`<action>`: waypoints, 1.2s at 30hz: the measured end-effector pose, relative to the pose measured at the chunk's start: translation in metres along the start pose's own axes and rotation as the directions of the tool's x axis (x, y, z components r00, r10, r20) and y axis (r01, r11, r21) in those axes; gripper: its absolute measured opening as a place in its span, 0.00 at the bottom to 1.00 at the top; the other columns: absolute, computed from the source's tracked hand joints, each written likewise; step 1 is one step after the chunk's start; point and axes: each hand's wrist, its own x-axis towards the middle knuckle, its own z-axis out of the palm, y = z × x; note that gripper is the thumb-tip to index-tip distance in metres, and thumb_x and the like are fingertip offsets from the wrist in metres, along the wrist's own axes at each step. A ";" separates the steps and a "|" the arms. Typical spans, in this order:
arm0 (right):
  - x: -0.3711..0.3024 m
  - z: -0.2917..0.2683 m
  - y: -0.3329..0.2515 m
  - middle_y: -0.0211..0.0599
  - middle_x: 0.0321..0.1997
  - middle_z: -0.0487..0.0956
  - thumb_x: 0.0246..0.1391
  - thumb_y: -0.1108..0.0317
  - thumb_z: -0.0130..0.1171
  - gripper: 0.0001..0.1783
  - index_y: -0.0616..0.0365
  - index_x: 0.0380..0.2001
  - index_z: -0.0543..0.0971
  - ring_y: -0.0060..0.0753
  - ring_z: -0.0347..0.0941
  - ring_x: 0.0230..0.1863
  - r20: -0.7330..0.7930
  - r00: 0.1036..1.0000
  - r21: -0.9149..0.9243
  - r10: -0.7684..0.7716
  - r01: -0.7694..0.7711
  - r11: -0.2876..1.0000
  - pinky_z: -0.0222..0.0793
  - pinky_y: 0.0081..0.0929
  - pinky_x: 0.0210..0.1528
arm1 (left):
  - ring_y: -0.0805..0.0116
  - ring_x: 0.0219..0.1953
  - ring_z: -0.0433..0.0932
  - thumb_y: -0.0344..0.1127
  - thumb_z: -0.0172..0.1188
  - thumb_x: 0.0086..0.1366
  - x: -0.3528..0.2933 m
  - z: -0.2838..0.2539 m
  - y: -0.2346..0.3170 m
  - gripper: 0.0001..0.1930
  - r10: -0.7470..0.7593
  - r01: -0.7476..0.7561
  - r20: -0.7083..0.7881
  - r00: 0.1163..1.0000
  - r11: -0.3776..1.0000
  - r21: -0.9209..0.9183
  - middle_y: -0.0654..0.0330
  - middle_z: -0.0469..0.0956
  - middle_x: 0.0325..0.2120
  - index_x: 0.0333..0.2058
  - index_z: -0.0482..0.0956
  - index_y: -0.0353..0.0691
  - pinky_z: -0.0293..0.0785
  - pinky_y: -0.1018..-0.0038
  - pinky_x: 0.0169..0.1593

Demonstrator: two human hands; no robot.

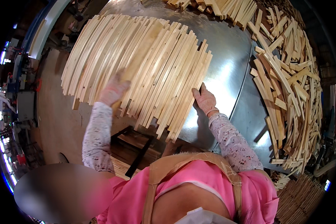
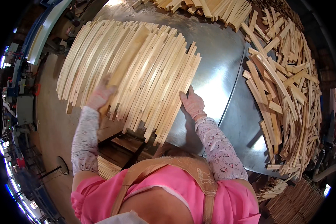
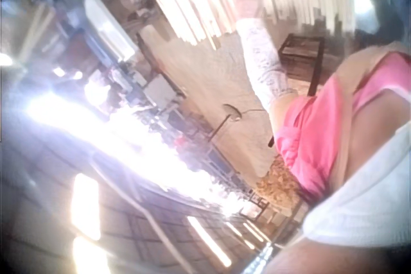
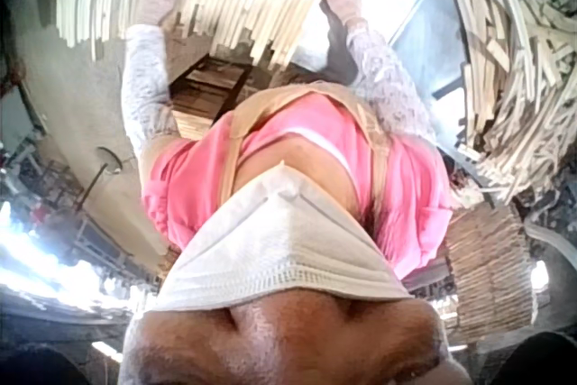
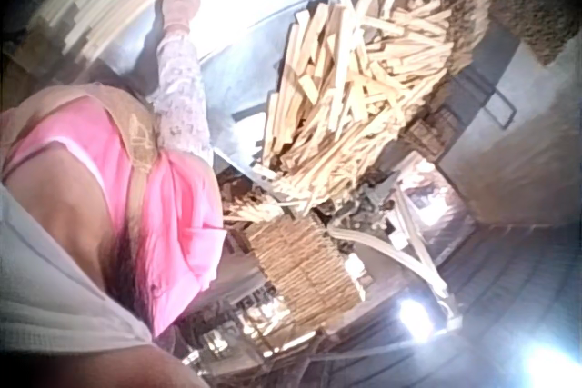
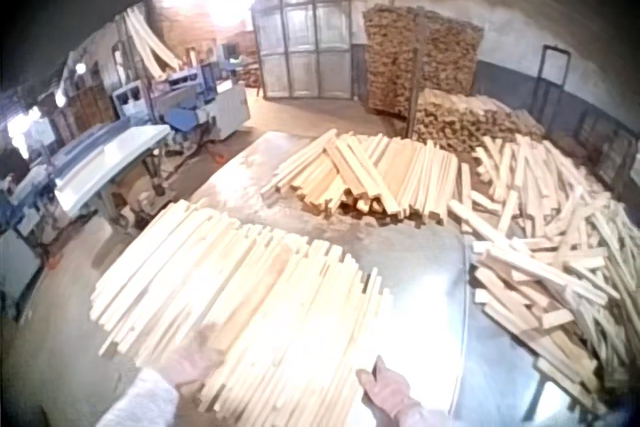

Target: The person sorts and stacks thin wooden slats on a metal table. They pick up individual pieces from a disorganized pile, align them, and place them into a neat stack. The person occasionally adjusts the stack to ensure it remains orderly.

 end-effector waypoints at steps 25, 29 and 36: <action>-0.135 -0.279 0.405 0.57 0.56 0.81 0.57 0.57 0.62 0.31 0.55 0.63 0.76 0.62 0.75 0.61 -0.857 0.414 0.075 0.307 -0.489 0.869 0.73 0.54 0.62 | 0.51 0.69 0.71 0.33 0.65 0.72 -0.072 0.170 0.056 0.31 0.218 -0.142 -0.258 0.941 0.948 0.284 0.46 0.68 0.71 0.71 0.69 0.38 0.76 0.61 0.68; -0.151 -0.322 0.511 0.46 0.58 0.82 0.59 0.51 0.63 0.35 0.48 0.68 0.74 0.54 0.77 0.61 -0.755 0.563 -0.151 0.337 -0.648 0.746 0.73 0.49 0.63 | 0.55 0.65 0.76 0.29 0.67 0.70 -0.126 0.324 0.145 0.31 0.222 -0.225 -0.045 0.974 0.936 -0.271 0.47 0.73 0.66 0.69 0.70 0.37 0.77 0.64 0.67; -0.178 -0.362 0.471 0.39 0.48 0.85 0.54 0.42 0.69 0.32 0.41 0.60 0.81 0.48 0.82 0.50 -0.596 0.802 -0.326 -0.026 -0.212 0.921 0.78 0.44 0.52 | 0.54 0.66 0.78 0.37 0.67 0.69 -0.175 0.562 0.246 0.33 0.495 -0.531 0.446 0.745 0.846 -0.052 0.46 0.76 0.65 0.70 0.69 0.36 0.72 0.64 0.71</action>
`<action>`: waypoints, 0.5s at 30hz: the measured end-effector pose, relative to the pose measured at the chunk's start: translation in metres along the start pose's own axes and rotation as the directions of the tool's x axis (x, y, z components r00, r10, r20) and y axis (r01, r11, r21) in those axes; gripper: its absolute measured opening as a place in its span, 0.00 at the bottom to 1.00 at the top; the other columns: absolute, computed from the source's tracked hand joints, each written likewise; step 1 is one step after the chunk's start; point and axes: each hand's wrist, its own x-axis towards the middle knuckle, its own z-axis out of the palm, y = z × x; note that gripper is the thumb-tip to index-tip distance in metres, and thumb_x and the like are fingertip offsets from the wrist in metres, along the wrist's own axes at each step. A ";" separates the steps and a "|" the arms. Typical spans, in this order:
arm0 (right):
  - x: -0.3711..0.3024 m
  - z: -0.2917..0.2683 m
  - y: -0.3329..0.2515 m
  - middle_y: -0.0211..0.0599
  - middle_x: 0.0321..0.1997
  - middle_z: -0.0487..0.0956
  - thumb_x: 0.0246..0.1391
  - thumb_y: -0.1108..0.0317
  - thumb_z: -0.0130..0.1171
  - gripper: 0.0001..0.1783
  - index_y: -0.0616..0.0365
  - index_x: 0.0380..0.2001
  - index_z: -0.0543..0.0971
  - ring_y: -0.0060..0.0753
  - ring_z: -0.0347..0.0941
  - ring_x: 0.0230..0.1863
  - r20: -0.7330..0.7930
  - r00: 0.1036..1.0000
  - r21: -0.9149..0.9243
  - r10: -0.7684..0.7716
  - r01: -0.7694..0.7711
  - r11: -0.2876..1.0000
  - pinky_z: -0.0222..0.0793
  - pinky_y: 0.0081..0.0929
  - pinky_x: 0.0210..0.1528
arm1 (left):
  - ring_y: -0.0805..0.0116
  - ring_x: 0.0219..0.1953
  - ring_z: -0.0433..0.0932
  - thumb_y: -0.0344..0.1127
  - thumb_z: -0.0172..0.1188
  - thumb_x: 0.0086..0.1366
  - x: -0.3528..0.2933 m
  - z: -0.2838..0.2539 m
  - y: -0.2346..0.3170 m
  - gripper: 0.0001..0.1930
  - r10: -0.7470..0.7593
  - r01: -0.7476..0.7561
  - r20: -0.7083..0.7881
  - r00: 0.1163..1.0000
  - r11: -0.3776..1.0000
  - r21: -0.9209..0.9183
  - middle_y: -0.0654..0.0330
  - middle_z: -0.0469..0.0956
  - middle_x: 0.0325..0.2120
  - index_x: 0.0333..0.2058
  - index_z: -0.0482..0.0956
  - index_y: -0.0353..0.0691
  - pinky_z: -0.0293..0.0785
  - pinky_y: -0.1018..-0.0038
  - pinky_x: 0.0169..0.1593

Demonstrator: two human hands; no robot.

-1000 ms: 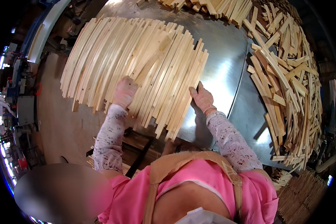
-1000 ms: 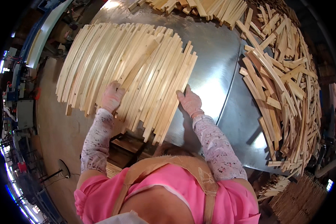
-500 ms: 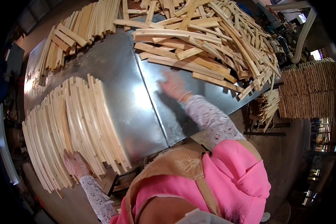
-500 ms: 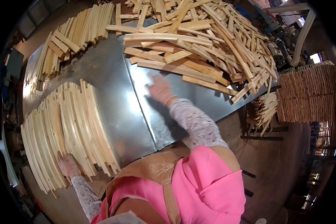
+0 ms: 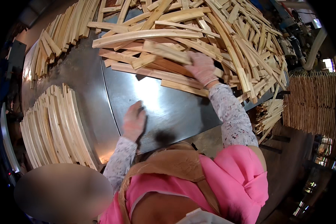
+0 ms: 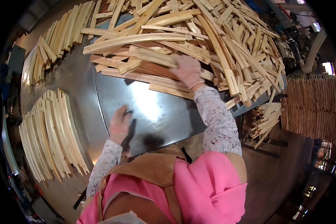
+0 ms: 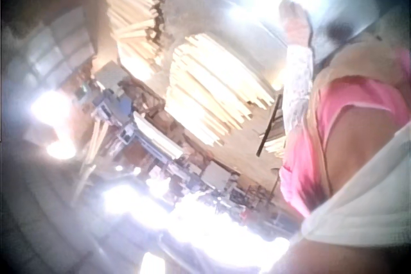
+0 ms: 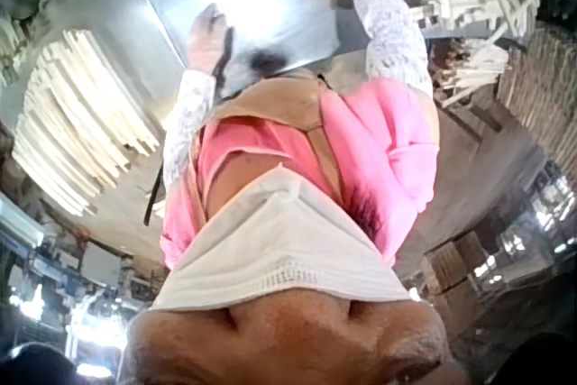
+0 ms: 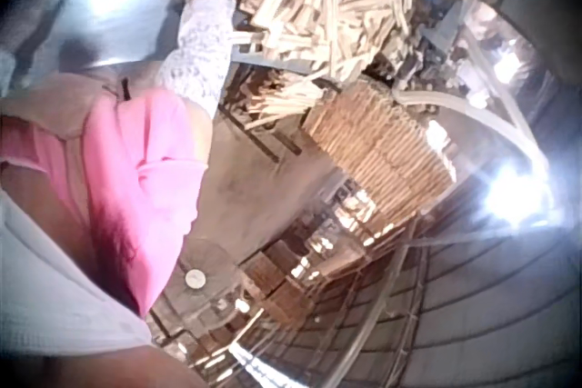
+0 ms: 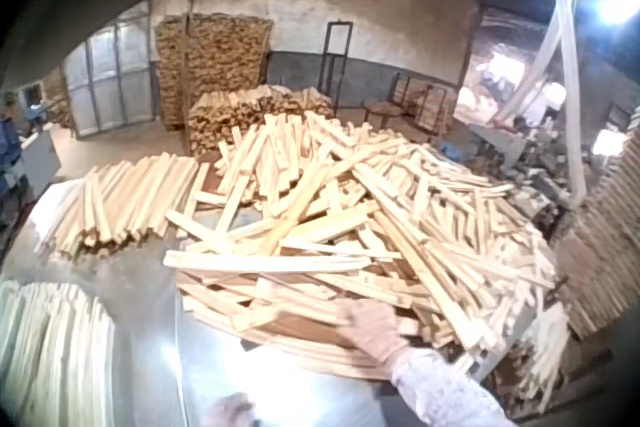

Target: The person sorts and stacks thin wooden slats on a metal table. They pick up individual pieces from a disorganized pile, align them, and place them into a neat stack. The person occasionally adjusts the stack to ensure it remains orderly.

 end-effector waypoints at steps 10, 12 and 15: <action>-0.008 0.009 -0.075 0.50 0.58 0.84 0.57 0.43 0.70 0.35 0.57 0.59 0.82 0.51 0.80 0.61 -0.347 0.927 0.393 -0.141 0.280 0.876 0.74 0.45 0.66 | 0.63 0.35 0.80 0.41 0.62 0.75 0.055 0.046 0.099 0.30 -0.351 0.190 0.069 0.934 0.324 -0.927 0.55 0.77 0.41 0.71 0.63 0.45 0.84 0.63 0.40; -0.019 0.032 0.005 0.49 0.61 0.83 0.63 0.48 0.61 0.34 0.54 0.67 0.77 0.55 0.79 0.62 -0.272 0.962 0.121 0.019 0.015 0.993 0.69 0.49 0.69 | 0.64 0.33 0.79 0.39 0.61 0.75 0.050 0.014 0.075 0.31 -0.405 0.141 0.015 0.914 0.282 -0.949 0.55 0.76 0.40 0.73 0.61 0.49 0.85 0.61 0.36; -0.026 0.043 0.074 0.49 0.64 0.82 0.62 0.48 0.63 0.38 0.49 0.72 0.72 0.51 0.77 0.66 0.226 0.936 -0.080 0.269 -0.258 0.963 0.66 0.51 0.71 | 0.62 0.35 0.79 0.55 0.59 0.77 0.035 -0.015 0.040 0.33 -0.421 0.154 0.072 0.904 0.165 -0.974 0.55 0.77 0.41 0.72 0.62 0.50 0.85 0.60 0.39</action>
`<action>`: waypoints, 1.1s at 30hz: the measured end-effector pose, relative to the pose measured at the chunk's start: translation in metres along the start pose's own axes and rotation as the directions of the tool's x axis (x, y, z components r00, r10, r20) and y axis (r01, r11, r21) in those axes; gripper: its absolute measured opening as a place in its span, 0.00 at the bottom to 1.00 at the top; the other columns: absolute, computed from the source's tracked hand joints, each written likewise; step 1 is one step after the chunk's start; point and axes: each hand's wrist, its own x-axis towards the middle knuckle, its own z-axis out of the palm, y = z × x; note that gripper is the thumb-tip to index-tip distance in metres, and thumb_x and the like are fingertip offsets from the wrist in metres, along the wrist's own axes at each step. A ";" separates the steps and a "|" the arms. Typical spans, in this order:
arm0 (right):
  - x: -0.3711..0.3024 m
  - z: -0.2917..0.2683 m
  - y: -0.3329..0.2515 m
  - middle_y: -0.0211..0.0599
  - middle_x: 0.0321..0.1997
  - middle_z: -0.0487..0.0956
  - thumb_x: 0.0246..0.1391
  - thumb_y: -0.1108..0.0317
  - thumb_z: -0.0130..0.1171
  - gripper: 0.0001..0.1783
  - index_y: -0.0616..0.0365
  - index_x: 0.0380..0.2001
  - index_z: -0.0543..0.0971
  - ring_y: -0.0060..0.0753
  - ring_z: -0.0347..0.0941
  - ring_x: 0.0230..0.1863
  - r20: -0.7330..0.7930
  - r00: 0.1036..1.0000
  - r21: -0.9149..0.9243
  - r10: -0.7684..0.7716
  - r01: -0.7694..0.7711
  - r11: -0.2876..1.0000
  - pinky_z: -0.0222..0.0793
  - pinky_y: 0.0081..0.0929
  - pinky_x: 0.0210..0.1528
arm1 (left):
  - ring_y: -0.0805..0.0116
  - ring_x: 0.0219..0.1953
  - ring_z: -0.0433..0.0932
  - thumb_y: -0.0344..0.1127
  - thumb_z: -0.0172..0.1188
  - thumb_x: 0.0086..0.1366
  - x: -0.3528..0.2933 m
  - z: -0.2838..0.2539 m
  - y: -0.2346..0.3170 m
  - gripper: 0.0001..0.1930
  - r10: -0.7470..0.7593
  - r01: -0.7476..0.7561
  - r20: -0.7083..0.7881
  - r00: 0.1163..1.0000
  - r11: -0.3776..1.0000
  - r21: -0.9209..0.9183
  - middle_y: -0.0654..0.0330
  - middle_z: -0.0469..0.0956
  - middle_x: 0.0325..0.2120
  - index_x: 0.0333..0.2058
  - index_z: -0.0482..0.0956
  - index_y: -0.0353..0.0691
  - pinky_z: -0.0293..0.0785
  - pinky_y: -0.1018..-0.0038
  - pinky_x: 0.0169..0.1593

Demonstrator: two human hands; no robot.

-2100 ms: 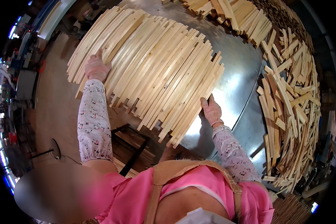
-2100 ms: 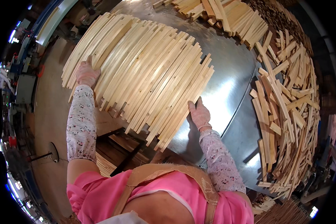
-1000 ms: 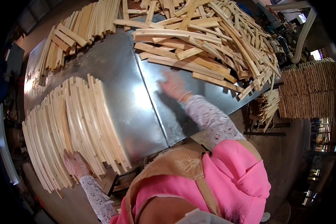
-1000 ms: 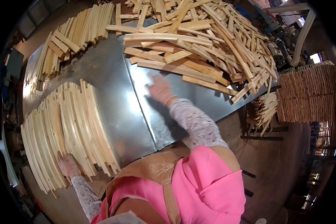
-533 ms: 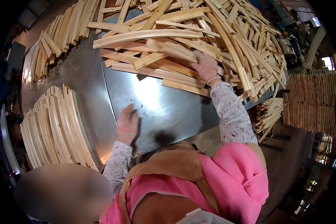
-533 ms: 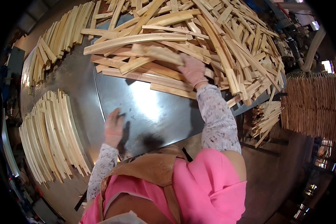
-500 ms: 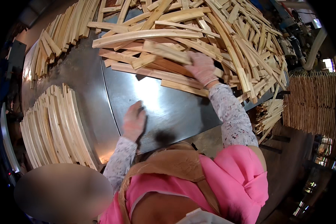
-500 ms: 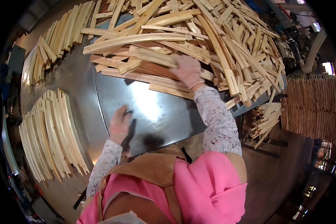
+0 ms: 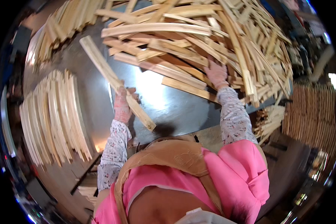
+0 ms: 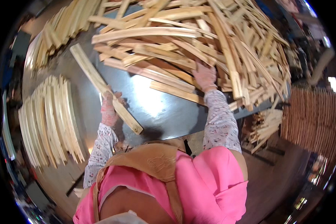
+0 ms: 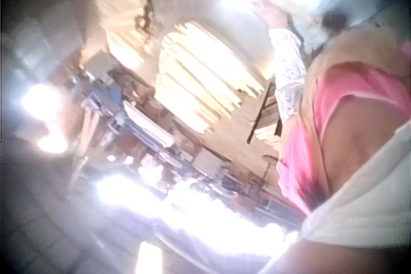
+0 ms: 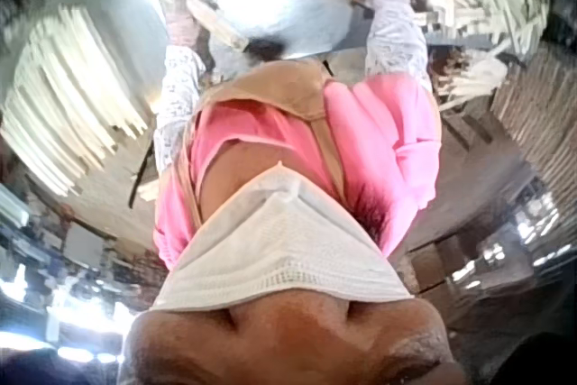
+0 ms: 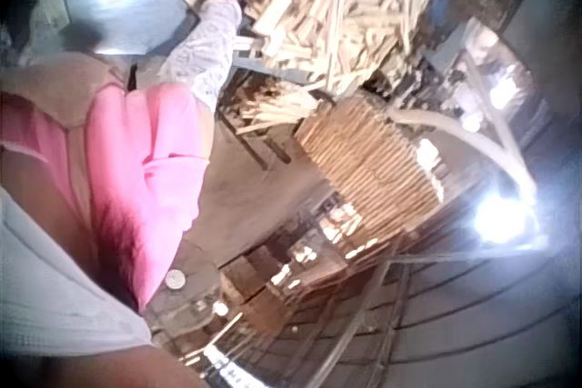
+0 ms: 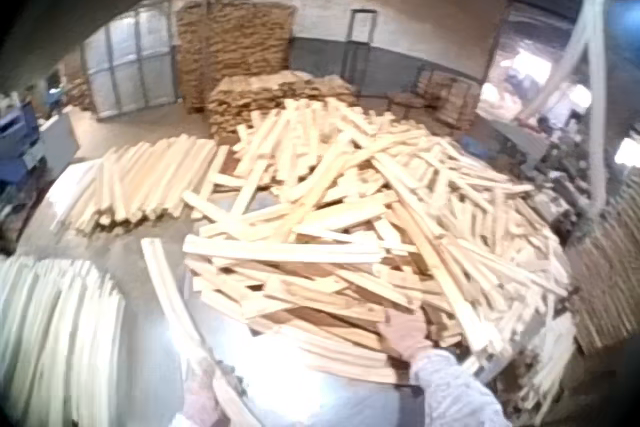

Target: The person sorts and stacks thin wooden slats on a metal table. They pick up individual pieces from a disorganized pile, align them, and place them into a neat stack. The person occasionally adjusts the stack to ensure it remains orderly.

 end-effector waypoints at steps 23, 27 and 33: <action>-0.141 -0.019 -0.294 0.58 0.48 0.85 0.59 0.42 0.69 0.41 0.68 0.61 0.75 0.53 0.84 0.49 0.390 0.804 0.800 -0.448 -0.056 0.597 0.79 0.41 0.55 | 0.55 0.61 0.76 0.70 0.48 0.77 0.054 -0.043 0.055 0.45 0.171 -0.171 0.238 0.956 0.985 -0.021 0.49 0.75 0.64 0.76 0.58 0.37 0.72 0.62 0.68; 0.048 -0.154 -0.236 0.49 0.45 0.87 0.63 0.43 0.66 0.35 0.63 0.59 0.76 0.46 0.85 0.44 0.020 0.912 0.570 -0.411 0.327 0.754 0.82 0.42 0.49 | 0.58 0.72 0.70 0.55 0.60 0.75 0.084 0.014 0.072 0.43 0.283 -0.415 0.322 0.904 0.766 0.492 0.48 0.70 0.69 0.77 0.58 0.32 0.66 0.64 0.73; 0.254 -0.243 -0.142 0.58 0.57 0.83 0.63 0.41 0.61 0.41 0.58 0.69 0.70 0.58 0.83 0.54 -0.393 0.919 0.250 -0.021 0.128 0.960 0.77 0.51 0.62 | 0.50 0.72 0.66 0.50 0.68 0.63 0.177 0.081 0.131 0.38 0.397 -0.456 0.642 0.656 -0.469 0.756 0.51 0.72 0.68 0.71 0.70 0.46 0.56 0.50 0.76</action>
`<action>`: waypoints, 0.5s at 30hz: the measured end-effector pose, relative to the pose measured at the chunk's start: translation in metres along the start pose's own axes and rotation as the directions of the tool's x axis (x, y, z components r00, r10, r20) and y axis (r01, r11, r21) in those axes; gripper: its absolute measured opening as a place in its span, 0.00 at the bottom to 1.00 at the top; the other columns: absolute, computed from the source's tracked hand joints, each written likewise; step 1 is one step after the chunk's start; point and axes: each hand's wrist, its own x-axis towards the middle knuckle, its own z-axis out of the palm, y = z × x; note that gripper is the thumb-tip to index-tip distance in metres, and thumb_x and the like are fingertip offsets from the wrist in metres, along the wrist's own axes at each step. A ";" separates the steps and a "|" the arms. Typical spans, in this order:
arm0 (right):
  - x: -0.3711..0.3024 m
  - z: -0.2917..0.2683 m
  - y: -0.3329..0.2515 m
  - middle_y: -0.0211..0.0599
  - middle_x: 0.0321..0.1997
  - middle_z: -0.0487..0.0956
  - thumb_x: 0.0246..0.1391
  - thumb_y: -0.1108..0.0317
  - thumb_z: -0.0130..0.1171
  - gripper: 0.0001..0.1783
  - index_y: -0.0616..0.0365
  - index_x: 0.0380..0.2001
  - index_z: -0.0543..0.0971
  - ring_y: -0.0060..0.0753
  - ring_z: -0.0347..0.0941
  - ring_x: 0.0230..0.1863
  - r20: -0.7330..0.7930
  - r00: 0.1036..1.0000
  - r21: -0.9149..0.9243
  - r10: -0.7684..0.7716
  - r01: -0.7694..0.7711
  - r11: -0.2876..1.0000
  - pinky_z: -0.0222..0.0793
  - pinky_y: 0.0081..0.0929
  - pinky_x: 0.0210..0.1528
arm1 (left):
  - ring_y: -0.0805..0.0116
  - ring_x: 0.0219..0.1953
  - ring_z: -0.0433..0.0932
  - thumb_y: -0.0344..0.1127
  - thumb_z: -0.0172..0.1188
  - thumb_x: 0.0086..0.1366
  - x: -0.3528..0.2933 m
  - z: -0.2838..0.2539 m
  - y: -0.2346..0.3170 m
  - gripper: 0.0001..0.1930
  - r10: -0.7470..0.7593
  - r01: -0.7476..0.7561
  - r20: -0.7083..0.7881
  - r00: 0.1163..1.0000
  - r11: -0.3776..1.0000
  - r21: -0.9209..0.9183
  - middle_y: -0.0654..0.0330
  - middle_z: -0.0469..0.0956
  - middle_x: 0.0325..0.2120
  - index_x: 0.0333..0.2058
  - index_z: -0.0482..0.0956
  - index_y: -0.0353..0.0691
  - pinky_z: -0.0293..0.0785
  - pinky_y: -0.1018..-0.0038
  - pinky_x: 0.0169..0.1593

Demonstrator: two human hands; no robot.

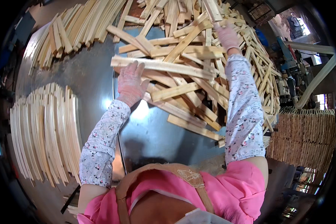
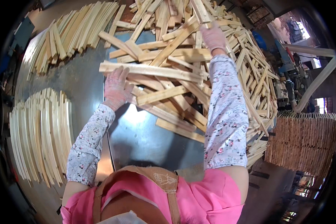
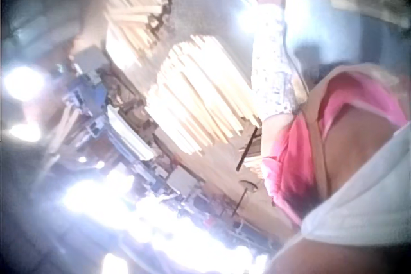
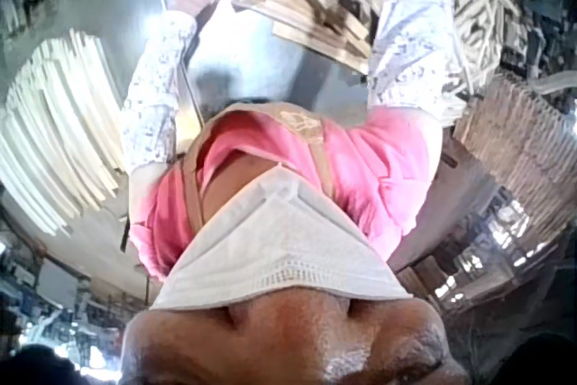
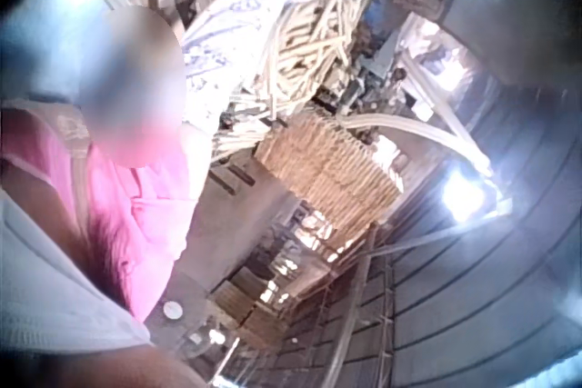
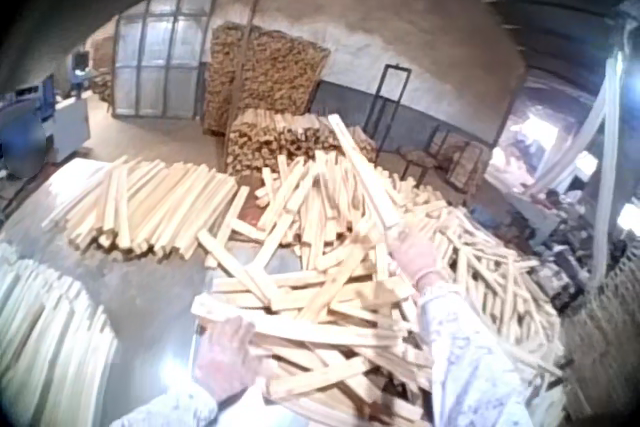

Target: The person sorts and stacks thin wooden slats on a metal table. They pick up individual pieces from a disorganized pile, align them, and place them into a neat stack. The person occasionally adjusts the stack to ensure it remains orderly.

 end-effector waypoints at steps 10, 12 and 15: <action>0.001 0.158 -0.022 0.34 0.56 0.83 0.65 0.58 0.61 0.17 0.37 0.55 0.84 0.44 0.79 0.60 0.336 0.684 -0.446 -0.647 0.721 0.531 0.73 0.47 0.62 | 0.57 0.54 0.81 0.51 0.71 0.61 0.021 -0.015 -0.002 0.26 0.007 -0.098 0.468 0.884 0.981 0.170 0.60 0.83 0.45 0.54 0.80 0.48 0.73 0.57 0.60; -0.013 0.144 -0.037 0.33 0.53 0.84 0.65 0.57 0.62 0.15 0.36 0.53 0.86 0.42 0.80 0.58 0.421 0.656 -0.404 -0.626 0.754 0.518 0.72 0.46 0.61 | 0.53 0.49 0.83 0.52 0.72 0.60 -0.043 -0.035 -0.009 0.24 -0.090 0.076 0.475 0.875 0.996 0.048 0.56 0.83 0.41 0.49 0.83 0.44 0.77 0.56 0.54; -0.014 0.130 -0.065 0.33 0.46 0.85 0.64 0.52 0.64 0.16 0.38 0.52 0.86 0.40 0.80 0.56 0.391 0.624 -0.400 -0.676 0.777 0.486 0.73 0.45 0.58 | 0.48 0.42 0.85 0.55 0.72 0.61 -0.162 -0.066 -0.030 0.24 -0.390 0.396 0.416 0.821 0.915 0.075 0.50 0.84 0.37 0.45 0.83 0.42 0.80 0.56 0.46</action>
